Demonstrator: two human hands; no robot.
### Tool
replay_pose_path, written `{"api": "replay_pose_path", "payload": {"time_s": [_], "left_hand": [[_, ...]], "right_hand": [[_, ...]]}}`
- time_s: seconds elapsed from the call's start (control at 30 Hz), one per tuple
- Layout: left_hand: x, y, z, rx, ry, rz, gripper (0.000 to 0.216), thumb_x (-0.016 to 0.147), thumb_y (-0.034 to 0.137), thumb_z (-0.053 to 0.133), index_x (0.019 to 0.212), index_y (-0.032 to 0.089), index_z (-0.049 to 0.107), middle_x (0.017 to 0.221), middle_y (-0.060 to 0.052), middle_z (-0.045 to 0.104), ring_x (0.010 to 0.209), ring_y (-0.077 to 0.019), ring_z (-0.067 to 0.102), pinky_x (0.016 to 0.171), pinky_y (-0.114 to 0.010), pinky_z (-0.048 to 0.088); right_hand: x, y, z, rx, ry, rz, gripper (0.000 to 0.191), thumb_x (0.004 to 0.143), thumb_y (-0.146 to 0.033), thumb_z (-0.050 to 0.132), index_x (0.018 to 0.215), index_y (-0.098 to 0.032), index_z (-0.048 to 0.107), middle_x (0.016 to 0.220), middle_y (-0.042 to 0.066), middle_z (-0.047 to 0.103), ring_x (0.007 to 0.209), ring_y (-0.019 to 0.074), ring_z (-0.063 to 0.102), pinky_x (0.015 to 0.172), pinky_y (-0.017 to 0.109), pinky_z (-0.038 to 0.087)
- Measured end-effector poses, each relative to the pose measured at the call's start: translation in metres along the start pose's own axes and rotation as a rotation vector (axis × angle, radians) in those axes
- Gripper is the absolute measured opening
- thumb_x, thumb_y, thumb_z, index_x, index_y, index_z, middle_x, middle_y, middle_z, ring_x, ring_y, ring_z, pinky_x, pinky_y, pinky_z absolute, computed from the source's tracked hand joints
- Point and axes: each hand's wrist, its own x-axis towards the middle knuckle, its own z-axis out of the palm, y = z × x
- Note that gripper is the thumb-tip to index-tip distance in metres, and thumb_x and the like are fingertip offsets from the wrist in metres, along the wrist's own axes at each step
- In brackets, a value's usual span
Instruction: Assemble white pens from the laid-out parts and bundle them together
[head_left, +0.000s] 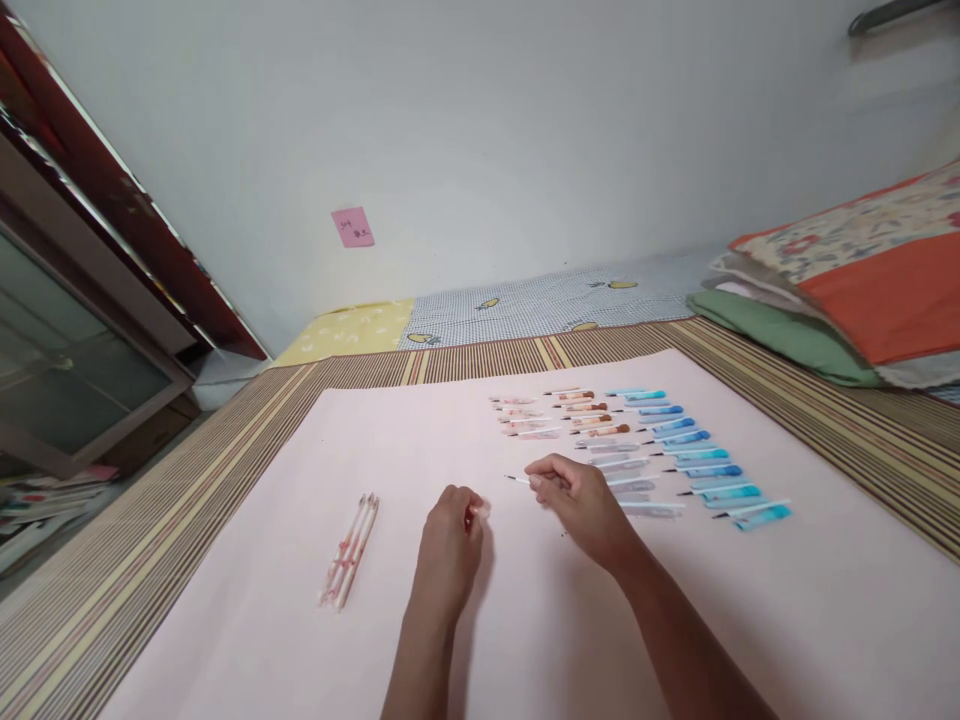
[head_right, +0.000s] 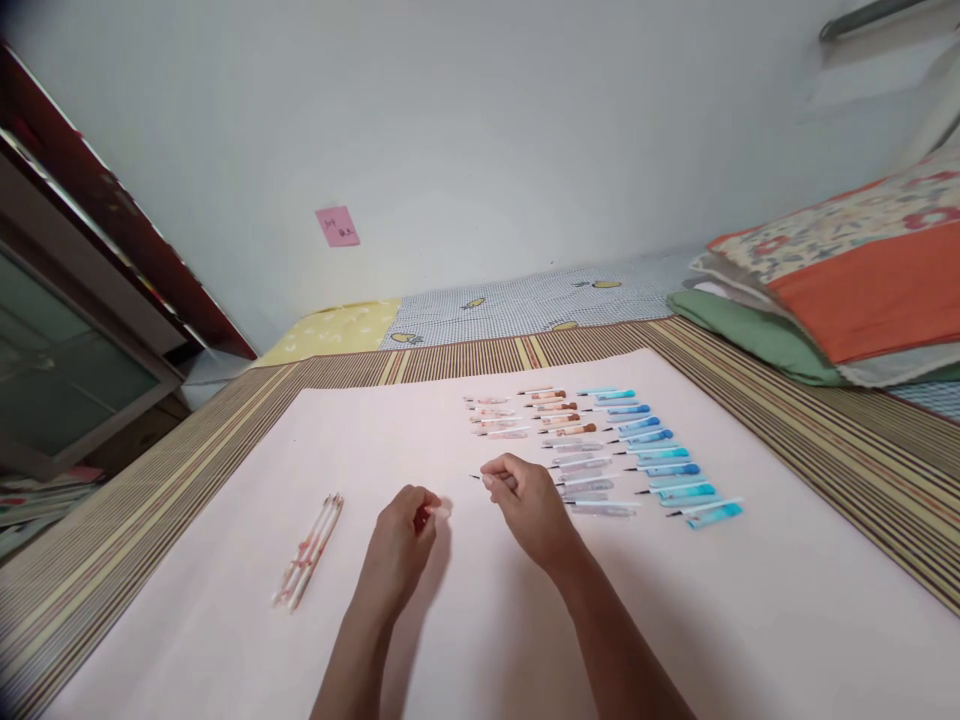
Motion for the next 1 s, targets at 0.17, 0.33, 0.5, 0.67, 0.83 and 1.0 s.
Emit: {"api": "replay_pose_path", "payload": {"time_s": [0.17, 0.33, 0.5, 0.67, 0.83, 1.0], "left_hand": [[0.002, -0.005, -0.006, -0.07, 0.067, -0.054, 0.011, 0.087, 0.024, 0.057, 0.085, 0.023, 0.067, 0.077, -0.002, 0.062, 0.066, -0.0178, 0.054, 0.061, -0.03, 0.039], [0.007, -0.014, -0.01, -0.421, 0.171, -0.278, 0.021, 0.078, 0.039, 0.071, 0.082, 0.018, 0.07, 0.067, -0.001, 0.064, 0.058, -0.0157, 0.056, 0.057, -0.028, 0.043], [0.006, -0.015, -0.002, -1.023, 0.277, -0.434, 0.036, 0.067, 0.037, 0.085, 0.09, 0.012, 0.073, 0.076, -0.006, 0.072, 0.064, -0.0134, 0.064, 0.06, -0.024, 0.051], [0.002, -0.009, 0.004, -1.17, 0.321, -0.467, 0.035, 0.063, 0.027, 0.09, 0.09, 0.012, 0.074, 0.078, -0.006, 0.074, 0.07, -0.0129, 0.068, 0.066, -0.022, 0.054], [-0.002, -0.003, 0.002, -1.128, 0.329, -0.421, 0.036, 0.063, 0.031, 0.091, 0.09, 0.013, 0.074, 0.079, -0.005, 0.074, 0.069, -0.0119, 0.067, 0.068, -0.023, 0.053], [-0.003, 0.0, 0.002, -1.024, 0.335, -0.35, 0.037, 0.066, 0.034, 0.089, 0.094, 0.015, 0.074, 0.08, -0.004, 0.073, 0.071, -0.0124, 0.065, 0.072, -0.025, 0.052]], "right_hand": [[-0.001, 0.0, 0.0, -0.001, 0.0, 0.008, 0.02, 0.086, -0.035, 0.057, 0.088, -0.019, 0.068, 0.073, 0.003, 0.067, 0.071, 0.0206, 0.065, 0.067, 0.032, 0.05], [0.001, 0.01, -0.003, -0.102, 0.024, -0.011, 0.018, 0.088, -0.031, 0.054, 0.091, -0.02, 0.068, 0.084, 0.005, 0.071, 0.08, 0.0226, 0.067, 0.072, 0.033, 0.05], [0.008, 0.03, 0.002, -0.561, 0.072, -0.159, 0.021, 0.091, -0.017, 0.049, 0.097, -0.019, 0.069, 0.103, 0.01, 0.072, 0.1, 0.0263, 0.062, 0.088, 0.037, 0.045], [0.011, 0.041, 0.022, -0.902, -0.05, -0.099, 0.021, 0.09, -0.01, 0.055, 0.104, -0.018, 0.069, 0.113, 0.011, 0.07, 0.109, 0.0274, 0.059, 0.087, 0.035, 0.04], [0.009, 0.043, 0.027, -0.929, -0.113, -0.084, 0.023, 0.091, -0.006, 0.053, 0.101, -0.018, 0.07, 0.108, 0.01, 0.068, 0.101, 0.0253, 0.06, 0.08, 0.033, 0.037], [0.008, 0.044, 0.03, -0.906, -0.112, -0.103, 0.034, 0.086, 0.0, 0.047, 0.104, -0.017, 0.071, 0.105, 0.009, 0.068, 0.098, 0.0243, 0.06, 0.079, 0.033, 0.035]]}}
